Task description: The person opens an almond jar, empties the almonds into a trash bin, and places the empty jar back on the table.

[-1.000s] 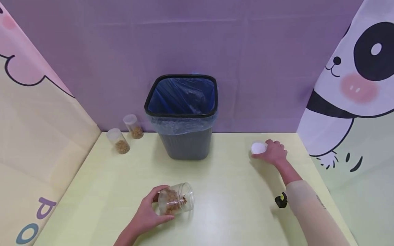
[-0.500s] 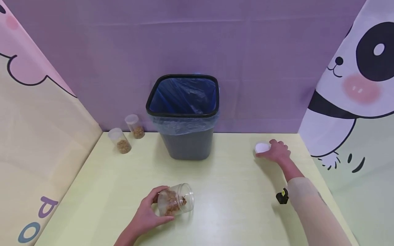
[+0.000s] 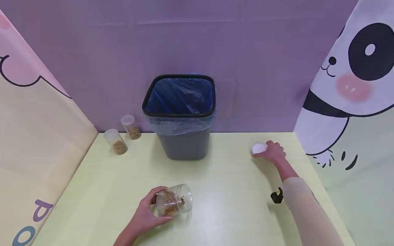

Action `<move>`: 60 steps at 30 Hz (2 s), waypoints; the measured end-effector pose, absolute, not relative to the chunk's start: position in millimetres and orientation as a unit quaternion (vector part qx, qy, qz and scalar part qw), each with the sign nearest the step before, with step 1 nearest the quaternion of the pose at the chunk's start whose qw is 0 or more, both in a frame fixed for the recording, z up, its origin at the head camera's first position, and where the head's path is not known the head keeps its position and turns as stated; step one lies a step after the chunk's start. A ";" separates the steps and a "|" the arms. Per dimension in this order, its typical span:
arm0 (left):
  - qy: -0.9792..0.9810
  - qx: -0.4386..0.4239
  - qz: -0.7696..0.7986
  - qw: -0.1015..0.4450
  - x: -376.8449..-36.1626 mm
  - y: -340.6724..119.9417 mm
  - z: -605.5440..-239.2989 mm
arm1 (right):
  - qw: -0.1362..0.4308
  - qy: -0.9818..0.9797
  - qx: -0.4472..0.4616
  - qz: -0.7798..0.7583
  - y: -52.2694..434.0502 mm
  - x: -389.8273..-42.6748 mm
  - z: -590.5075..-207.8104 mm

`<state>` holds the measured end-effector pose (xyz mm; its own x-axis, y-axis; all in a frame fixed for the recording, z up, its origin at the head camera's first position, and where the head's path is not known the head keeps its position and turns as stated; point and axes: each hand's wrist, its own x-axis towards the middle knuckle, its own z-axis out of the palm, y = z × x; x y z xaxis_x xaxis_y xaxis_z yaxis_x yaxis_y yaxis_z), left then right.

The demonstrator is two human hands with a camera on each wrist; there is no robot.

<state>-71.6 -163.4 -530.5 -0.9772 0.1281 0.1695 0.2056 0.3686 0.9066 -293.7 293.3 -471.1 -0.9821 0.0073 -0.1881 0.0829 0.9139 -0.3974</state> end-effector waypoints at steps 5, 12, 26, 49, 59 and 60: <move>-0.830 -0.102 -0.547 0.034 -72.6 -164.6 -529.4 | 0.089 0.972 0.031 -0.216 291.2 -292.9 -474.1; -0.833 -0.092 -0.546 0.019 -71.5 -166.3 -532.4 | 0.091 0.970 0.030 -0.224 287.0 -289.7 -478.2; -0.821 -0.093 -0.564 -0.005 -67.1 -167.2 -529.0 | 0.092 0.970 0.036 -0.221 276.7 -289.5 -480.1; -0.803 -0.108 -0.586 -0.019 -74.0 -163.6 -528.8 | 0.097 0.969 0.033 -0.226 288.2 -291.9 -480.5; -0.809 -0.102 -0.578 -0.019 -70.9 -167.2 -532.0 | 0.103 0.970 0.031 -0.217 285.2 -293.7 -480.6; -0.810 -0.101 -0.577 -0.019 -70.4 -167.8 -531.8 | 0.103 0.970 0.030 -0.217 284.5 -294.2 -481.2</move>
<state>-70.4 -167.8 -531.8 -0.9789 0.1849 0.0865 0.1421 0.3134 0.9389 -294.2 284.5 -481.2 -0.9767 0.0141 -0.2140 0.1040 0.9037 -0.4153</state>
